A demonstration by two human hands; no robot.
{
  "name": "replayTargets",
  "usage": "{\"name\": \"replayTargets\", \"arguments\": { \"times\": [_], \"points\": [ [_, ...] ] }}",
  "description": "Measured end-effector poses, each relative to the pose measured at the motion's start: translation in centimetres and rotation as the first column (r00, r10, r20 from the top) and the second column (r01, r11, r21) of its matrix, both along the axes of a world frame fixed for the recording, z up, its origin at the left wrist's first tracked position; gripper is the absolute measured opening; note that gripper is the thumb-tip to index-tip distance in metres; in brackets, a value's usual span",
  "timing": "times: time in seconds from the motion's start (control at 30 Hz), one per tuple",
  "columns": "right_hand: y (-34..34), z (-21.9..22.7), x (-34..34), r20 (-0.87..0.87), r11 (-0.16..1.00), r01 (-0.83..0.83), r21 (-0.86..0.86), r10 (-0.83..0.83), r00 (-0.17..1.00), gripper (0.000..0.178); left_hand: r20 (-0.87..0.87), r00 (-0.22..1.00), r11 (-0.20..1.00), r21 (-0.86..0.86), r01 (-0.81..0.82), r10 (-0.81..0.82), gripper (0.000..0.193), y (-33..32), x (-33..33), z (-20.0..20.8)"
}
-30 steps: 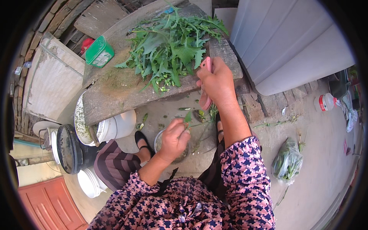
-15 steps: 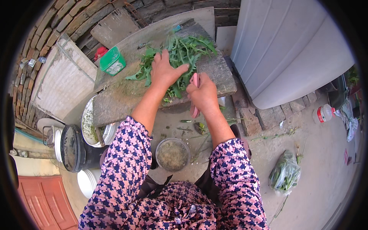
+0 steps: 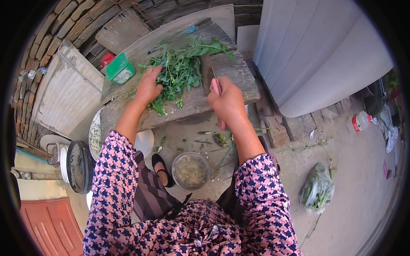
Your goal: The person sits on the ground and uses a large knife to chop green leafy vegetables on a wooden board. They gather the chopped pieces and place them into a metal bowl.
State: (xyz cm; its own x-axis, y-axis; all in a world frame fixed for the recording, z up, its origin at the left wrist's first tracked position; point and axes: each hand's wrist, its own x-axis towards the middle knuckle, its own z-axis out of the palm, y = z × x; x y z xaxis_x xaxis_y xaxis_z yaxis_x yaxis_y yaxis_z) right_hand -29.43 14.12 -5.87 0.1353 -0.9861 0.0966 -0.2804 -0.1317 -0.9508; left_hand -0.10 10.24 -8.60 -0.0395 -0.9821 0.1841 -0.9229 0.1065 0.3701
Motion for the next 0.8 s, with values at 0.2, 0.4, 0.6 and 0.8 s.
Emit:
{"name": "replayTargets", "arguments": {
  "times": [0.2,0.4,0.6,0.8],
  "points": [
    [1.4,1.0,0.7,-0.224,0.990,-0.068,-0.123,0.039,0.974,0.025,-0.233,0.972,0.987,-0.154,-0.035,-0.002,0.081,0.5,0.3,4.2],
    [2.6,0.7,1.5,-0.224,0.960,-0.085,-0.267,0.024,0.974,0.027,-0.536,0.840,0.890,-0.339,-0.306,0.085,0.081,-2.4,-5.0,5.9],
    [1.2,0.2,0.8,0.005,0.999,-0.049,0.004,0.049,0.999,0.027,-0.081,0.981,0.957,-0.220,-0.189,0.175,0.077,-2.5,-6.2,1.0],
    [1.5,0.9,0.7,0.134,0.997,-0.072,0.012,0.070,0.988,0.024,0.015,0.996,0.977,-0.199,-0.081,0.085,0.065,-2.7,-4.3,-2.0]
  ]
}}
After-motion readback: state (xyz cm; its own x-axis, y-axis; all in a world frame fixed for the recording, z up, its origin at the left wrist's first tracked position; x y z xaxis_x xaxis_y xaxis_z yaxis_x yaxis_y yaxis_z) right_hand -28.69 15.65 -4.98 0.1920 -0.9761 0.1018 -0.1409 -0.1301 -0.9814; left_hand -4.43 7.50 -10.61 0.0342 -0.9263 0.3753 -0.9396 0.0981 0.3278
